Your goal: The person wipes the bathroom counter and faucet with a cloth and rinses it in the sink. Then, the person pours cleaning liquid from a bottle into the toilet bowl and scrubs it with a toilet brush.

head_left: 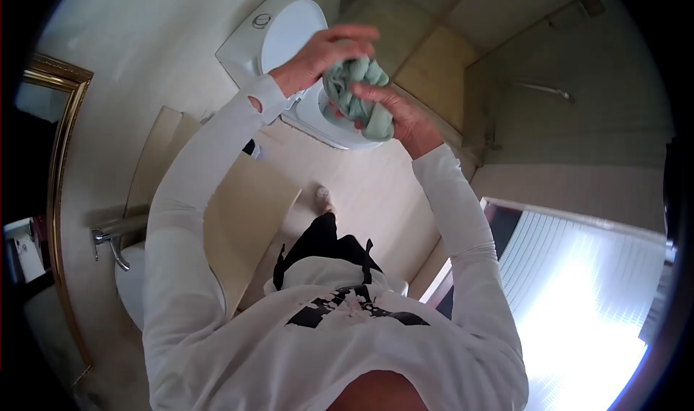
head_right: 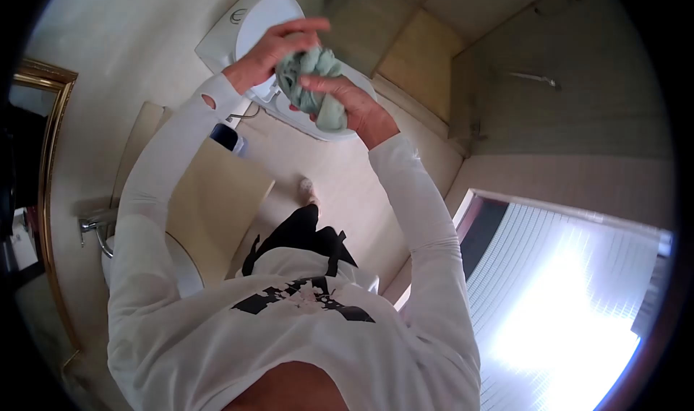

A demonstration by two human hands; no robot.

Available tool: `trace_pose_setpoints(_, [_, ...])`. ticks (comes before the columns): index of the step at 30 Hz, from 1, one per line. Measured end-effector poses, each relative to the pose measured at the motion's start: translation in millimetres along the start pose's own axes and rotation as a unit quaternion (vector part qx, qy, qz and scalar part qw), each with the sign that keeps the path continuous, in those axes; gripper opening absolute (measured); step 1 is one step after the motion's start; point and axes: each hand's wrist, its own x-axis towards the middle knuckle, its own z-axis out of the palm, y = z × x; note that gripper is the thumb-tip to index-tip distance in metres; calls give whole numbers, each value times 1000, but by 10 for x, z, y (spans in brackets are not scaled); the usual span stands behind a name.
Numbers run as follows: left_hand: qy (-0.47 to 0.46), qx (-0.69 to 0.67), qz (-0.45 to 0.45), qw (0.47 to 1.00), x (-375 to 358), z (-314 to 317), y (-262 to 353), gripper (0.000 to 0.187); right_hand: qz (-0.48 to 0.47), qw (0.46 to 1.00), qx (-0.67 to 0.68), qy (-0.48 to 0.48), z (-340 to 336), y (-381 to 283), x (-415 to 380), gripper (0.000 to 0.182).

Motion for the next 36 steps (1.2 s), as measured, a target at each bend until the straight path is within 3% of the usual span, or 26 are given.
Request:
trace_pose_setpoints(1, [-10,96,-2,995,122,-20,-23,25,31,993,-102,49,-30,-63,80,52])
trace_pose_setpoints(2, [0,151,-36,988,242,-59,-68,26,-7,994,-87,64,24,-108,162,41])
trace_pose_setpoints(6, [92,339,-89,932,616,-270,-229,33,-56,984,-161,46,-301,-33,745,46])
trace_pose_setpoints(8, [143,376,-79,912,809,-491,-462,35,-127,947,-252,155,-421,41,1063,50])
trace_pose_setpoints(9, [180,416,-69,889,902,-609,-595,36,-121,948,-258,143,-535,111,1265,50])
trace_pose_setpoints(11, [226,457,-101,854,1025,-790,-786,35,-108,930,-310,163,-742,243,1656,80])
trace_pose_setpoints(12, [257,499,-131,817,1073,-863,-839,34,-103,931,-317,149,-710,204,1765,80])
trace_pose_setpoints(15, [321,520,-169,773,1213,-1050,-889,32,-35,855,-475,205,-725,135,2096,89])
trace_pose_setpoints(17, [344,579,-131,728,1290,-1081,-811,32,-329,766,-544,96,-968,183,2210,65])
trace_pose_setpoints(18, [371,557,-156,727,1401,-1034,-753,34,-349,800,-482,71,-948,64,2127,73])
trace_pose_setpoints(19, [336,521,-104,778,1434,-1075,-657,47,-367,830,-419,46,-933,-133,2083,80])
trace_pose_setpoints(20, [256,496,-148,817,1530,-1122,-459,61,-235,889,-392,34,-808,-456,1870,77])
trace_pose_setpoints(21, [281,345,-91,891,1430,-996,-266,59,-97,927,-361,23,-743,-738,1651,75])
trace_pose_setpoints(22, [301,189,-23,934,1315,-893,-77,57,-94,927,-364,12,-855,-900,1600,75])
trace_pose_setpoints(23, [312,187,-23,931,1231,-929,4,57,-20,977,-210,-37,-981,-1045,1565,67])
trace_pose_setpoints(24, [230,154,11,961,1122,-1003,27,53,58,994,-49,-82,-1007,-1122,1516,59])
trace_pose_setpoints(25, [147,119,47,981,1054,-1043,45,51,66,992,-51,-89,-1010,-1161,1473,59])
trace_pose_setpoints(26, [98,136,204,965,1116,-1195,-344,55,92,979,81,-163,-968,-1212,1402,53])
trace_pose_setpoints(27, [105,139,204,963,1114,-988,-248,55,114,943,212,-231,-946,-1242,1338,48])
trace_pose_setpoints(28, [92,-132,183,970,1157,-702,-211,54,141,901,327,-248,-906,-1188,1272,51])
trace_pose_setpoints(29, [71,-393,152,904,1141,-405,-98,53,146,900,326,-250,-867,-1125,1222,51])
trace_pose_setpoints(30, [-39,-456,168,873,1083,-217,43,43,129,885,370,-251,-835,-1060,1175,56])
trace_pose_setpoints(33, [-42,-408,154,899,1129,-176,112,28,116,867,394,-283,-858,-1091,1027,61])
trace_pose_setpoints(34, [-35,-410,153,898,1104,-181,139,28,170,864,359,-310,-939,-1148,1025,60])
trace_pose_setpoints(35, [35,-327,93,940,1056,-130,222,23,222,857,325,-333,-996,-1193,999,58])
trace_pose_setpoints(36, [101,-238,28,965,1029,-100,285,18,202,918,220,-259,-919,-1306,916,55])
